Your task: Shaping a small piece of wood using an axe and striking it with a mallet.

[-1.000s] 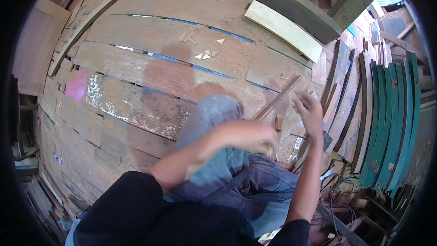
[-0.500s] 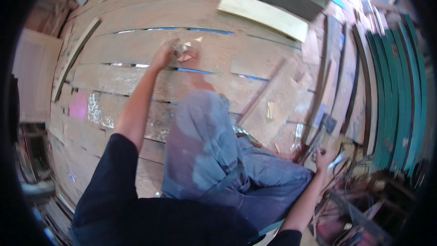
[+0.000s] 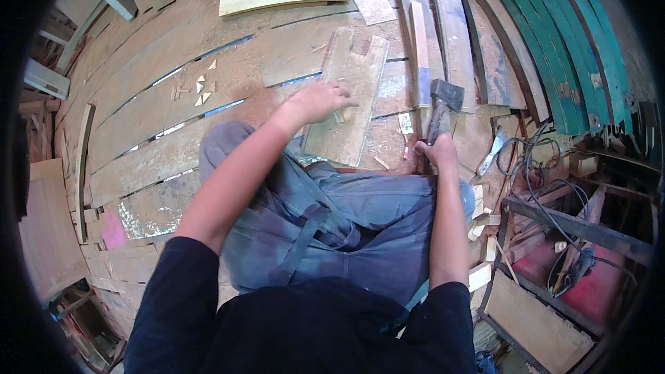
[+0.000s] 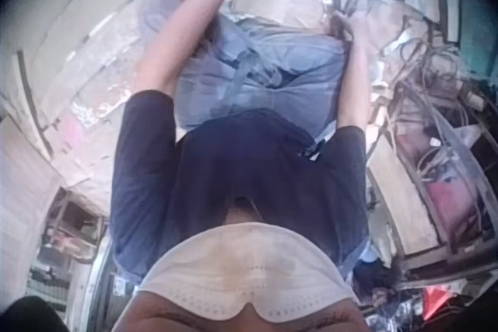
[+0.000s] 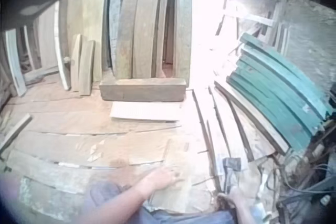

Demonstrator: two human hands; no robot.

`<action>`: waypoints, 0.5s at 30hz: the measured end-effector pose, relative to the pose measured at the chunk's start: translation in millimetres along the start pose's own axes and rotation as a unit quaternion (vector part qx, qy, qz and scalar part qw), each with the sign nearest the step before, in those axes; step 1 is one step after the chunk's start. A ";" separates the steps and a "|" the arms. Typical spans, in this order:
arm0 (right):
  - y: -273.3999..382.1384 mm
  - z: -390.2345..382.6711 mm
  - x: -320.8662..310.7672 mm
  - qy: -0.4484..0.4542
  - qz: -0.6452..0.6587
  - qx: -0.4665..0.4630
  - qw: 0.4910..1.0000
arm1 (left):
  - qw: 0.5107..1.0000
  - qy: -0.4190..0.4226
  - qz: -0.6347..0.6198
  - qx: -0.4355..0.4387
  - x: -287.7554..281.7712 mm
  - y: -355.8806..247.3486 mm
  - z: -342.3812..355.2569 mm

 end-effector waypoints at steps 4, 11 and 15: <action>-13.9 -1.1 11.7 -0.060 0.046 0.064 0.995 | 0.992 -0.046 -0.009 -0.120 13.8 -6.8 -0.1; -2.0 -7.7 -9.5 -0.160 0.225 0.063 0.959 | 0.915 -0.160 -0.058 -0.366 13.0 -17.1 -32.6; 64.9 -78.8 -32.0 0.004 0.644 0.167 0.747 | 0.903 -0.200 -0.076 -0.373 16.1 -23.3 -37.8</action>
Point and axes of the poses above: each hand's wrist, its own z-axis towards the middle knuckle, its own x-axis out of the palm, y = z × x, the point moved 1 cm from there along z, towards the middle knuckle, and after that the axes turned 8 degrees about -y, right-handed, at the moved point
